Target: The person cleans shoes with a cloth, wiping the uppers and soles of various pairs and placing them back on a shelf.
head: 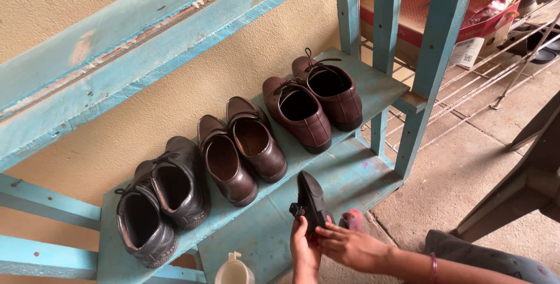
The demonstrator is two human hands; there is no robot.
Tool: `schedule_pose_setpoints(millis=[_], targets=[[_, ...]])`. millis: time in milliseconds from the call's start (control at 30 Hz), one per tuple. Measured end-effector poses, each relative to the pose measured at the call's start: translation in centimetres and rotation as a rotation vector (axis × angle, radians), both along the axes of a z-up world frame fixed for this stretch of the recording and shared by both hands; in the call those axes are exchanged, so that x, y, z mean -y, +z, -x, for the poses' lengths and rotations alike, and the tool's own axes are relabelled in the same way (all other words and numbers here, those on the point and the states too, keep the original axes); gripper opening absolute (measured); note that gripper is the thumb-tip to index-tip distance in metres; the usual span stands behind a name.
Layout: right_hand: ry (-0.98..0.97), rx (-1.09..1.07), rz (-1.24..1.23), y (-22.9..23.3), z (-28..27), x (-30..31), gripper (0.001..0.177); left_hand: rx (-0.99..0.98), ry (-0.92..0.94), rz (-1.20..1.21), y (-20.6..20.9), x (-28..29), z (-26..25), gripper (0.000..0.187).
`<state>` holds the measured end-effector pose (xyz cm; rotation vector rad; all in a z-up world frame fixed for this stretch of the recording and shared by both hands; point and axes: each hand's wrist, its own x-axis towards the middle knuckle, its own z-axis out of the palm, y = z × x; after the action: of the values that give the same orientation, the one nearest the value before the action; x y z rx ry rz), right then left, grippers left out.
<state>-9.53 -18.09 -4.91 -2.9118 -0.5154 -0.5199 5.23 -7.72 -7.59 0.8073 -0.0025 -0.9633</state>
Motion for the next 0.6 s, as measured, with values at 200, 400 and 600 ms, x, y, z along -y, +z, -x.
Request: schedule_pose_setpoints(millis=[200,400,600], targets=[[-0.078,0.094,-0.223,1.9,0.6,2.8,0.057,0.123,-0.021,-0.086,2.6,0.2,0.9,0.043],[-0.316,-0.011,-0.302,1.1,-1.5,2.5,0.063,0.195,0.02,-0.31,0.1,1.4,2.2,0.035],[0.066,0.11,-0.108,-0.9,-1.0,0.2,0.039,0.118,0.109,-0.083,-5.2,0.2,-1.5,0.032]])
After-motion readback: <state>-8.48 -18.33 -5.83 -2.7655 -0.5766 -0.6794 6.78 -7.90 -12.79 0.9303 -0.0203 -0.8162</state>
